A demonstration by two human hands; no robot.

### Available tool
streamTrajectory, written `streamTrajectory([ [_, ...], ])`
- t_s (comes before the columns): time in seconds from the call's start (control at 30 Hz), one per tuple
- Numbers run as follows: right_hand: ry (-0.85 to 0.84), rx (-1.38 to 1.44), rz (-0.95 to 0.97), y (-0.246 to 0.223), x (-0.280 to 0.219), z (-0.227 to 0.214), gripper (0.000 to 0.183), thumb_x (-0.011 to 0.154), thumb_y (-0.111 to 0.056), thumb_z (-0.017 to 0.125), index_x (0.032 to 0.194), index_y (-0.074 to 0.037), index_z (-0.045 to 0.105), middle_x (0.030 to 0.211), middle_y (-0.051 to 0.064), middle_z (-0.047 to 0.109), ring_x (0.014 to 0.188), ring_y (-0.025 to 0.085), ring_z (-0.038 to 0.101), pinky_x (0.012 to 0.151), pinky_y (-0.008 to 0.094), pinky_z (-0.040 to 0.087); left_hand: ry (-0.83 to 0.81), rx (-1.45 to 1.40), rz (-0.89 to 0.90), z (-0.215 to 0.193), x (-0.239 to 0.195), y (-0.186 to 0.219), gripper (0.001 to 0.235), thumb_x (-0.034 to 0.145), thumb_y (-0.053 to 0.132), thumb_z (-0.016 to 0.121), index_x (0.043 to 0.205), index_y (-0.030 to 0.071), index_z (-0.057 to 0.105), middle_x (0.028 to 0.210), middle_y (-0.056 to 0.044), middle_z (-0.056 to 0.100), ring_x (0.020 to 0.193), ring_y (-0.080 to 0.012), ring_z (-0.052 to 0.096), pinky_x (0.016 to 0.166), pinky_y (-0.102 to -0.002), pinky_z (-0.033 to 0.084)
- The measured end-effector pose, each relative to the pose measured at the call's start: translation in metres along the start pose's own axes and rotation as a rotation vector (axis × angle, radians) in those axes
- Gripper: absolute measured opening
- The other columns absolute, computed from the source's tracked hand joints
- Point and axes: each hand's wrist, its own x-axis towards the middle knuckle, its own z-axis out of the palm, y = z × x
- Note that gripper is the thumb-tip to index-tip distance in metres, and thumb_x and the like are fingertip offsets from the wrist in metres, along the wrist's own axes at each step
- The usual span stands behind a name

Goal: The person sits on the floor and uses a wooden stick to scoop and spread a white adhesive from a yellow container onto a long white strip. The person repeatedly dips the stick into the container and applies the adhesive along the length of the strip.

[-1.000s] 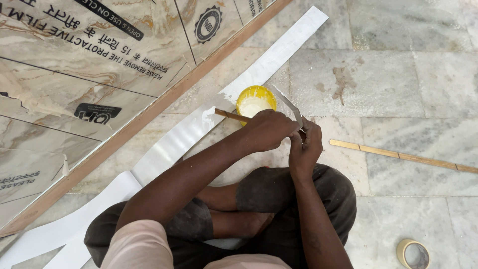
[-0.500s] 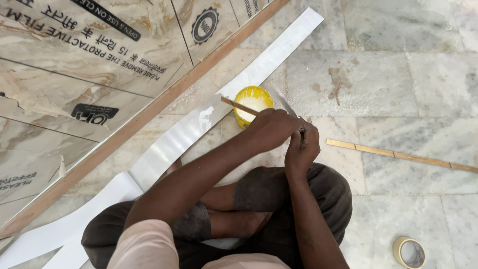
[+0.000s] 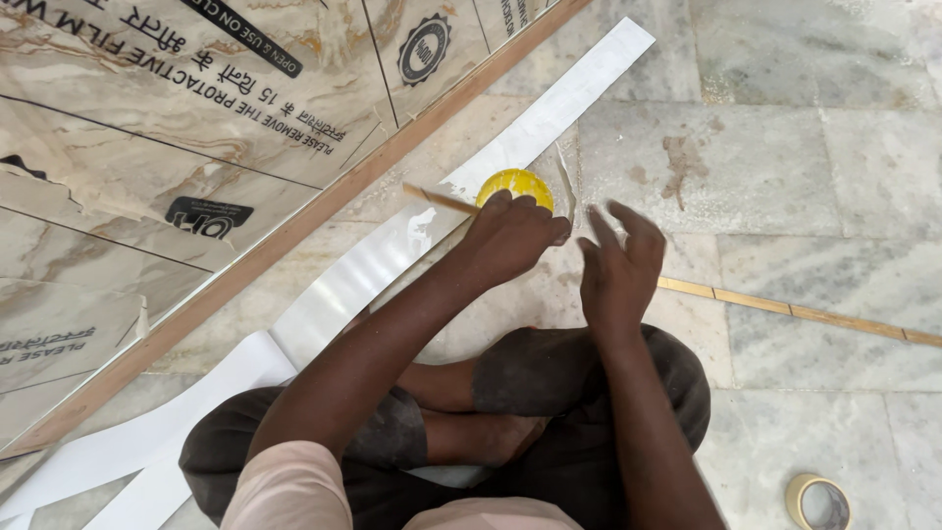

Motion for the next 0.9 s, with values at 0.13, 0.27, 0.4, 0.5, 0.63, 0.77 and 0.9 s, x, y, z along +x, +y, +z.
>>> streamTrajectory([
  [0.13,-0.140,-0.149,-0.308,0.000,0.038,-0.007,0.028,0.085,-0.015,0.082,0.113,-0.016,0.077,0.137,0.002,0.067,0.144,0.031,0.047,0.120,0.049,0.032,0.109,0.200,0.110,-0.006,-0.003,-0.008,0.017,0.090,0.017,0.057,0.094,0.018,0.073,0.085,-0.004,0.072,0.091,-0.0279,0.068,0.081,-0.048,0.046],
  [0.27,-0.268,-0.183,-0.495,0.004,0.060,-0.010,0.013,0.085,-0.023,0.083,0.093,-0.015,0.075,0.132,-0.003,0.068,0.144,0.027,0.048,0.126,0.053,0.026,0.075,0.282,0.095,-0.017,-0.012,-0.010,0.013,0.092,0.015,0.059,0.093,0.015,0.072,0.086,-0.005,0.072,0.091,-0.0257,0.068,0.079,-0.044,0.048],
  [0.4,-0.300,-0.208,-0.551,0.008,0.068,-0.002,0.015,0.089,-0.025,0.081,0.096,-0.013,0.075,0.117,-0.004,0.070,0.140,0.021,0.053,0.130,0.053,0.023,0.139,0.301,0.075,-0.030,-0.013,-0.008,0.011,0.091,0.016,0.061,0.089,0.014,0.071,0.083,-0.004,0.071,0.088,-0.0239,0.069,0.079,-0.043,0.047],
  [0.5,-0.305,-0.182,-0.529,0.007,0.069,0.007,0.013,0.090,-0.025,0.080,0.091,-0.013,0.075,0.107,-0.005,0.071,0.134,0.020,0.057,0.131,0.053,0.022,0.116,0.337,0.056,-0.036,-0.014,-0.007,0.011,0.092,0.018,0.061,0.088,0.014,0.071,0.081,-0.004,0.071,0.086,-0.0231,0.068,0.079,-0.043,0.046],
  [0.63,-0.297,-0.145,-0.481,0.006,0.066,0.011,0.009,0.090,-0.021,0.078,0.087,-0.013,0.075,0.100,-0.003,0.072,0.126,0.019,0.061,0.130,0.056,0.019,0.210,0.316,0.074,-0.034,-0.017,-0.010,0.011,0.091,0.018,0.061,0.086,0.016,0.071,0.079,-0.002,0.071,0.087,-0.0220,0.068,0.083,-0.043,0.045],
  [0.77,-0.267,-0.081,-0.409,0.004,0.065,0.017,0.007,0.090,-0.020,0.076,0.087,-0.013,0.077,0.093,-0.003,0.071,0.119,0.020,0.063,0.126,0.063,0.016,0.268,0.166,0.067,-0.027,-0.019,-0.019,0.013,0.092,0.018,0.060,0.087,0.016,0.072,0.081,-0.002,0.071,0.088,-0.0225,0.067,0.085,-0.045,0.042],
  [0.9,-0.199,-0.042,-0.411,0.013,0.066,0.029,0.012,0.082,-0.012,0.071,0.087,-0.019,0.079,0.090,-0.001,0.070,0.114,0.023,0.064,0.124,0.066,0.014,0.316,0.160,0.002,-0.010,-0.014,-0.030,0.015,0.088,0.012,0.059,0.088,0.017,0.073,0.082,-0.003,0.071,0.085,-0.0253,0.065,0.083,-0.048,0.040],
])
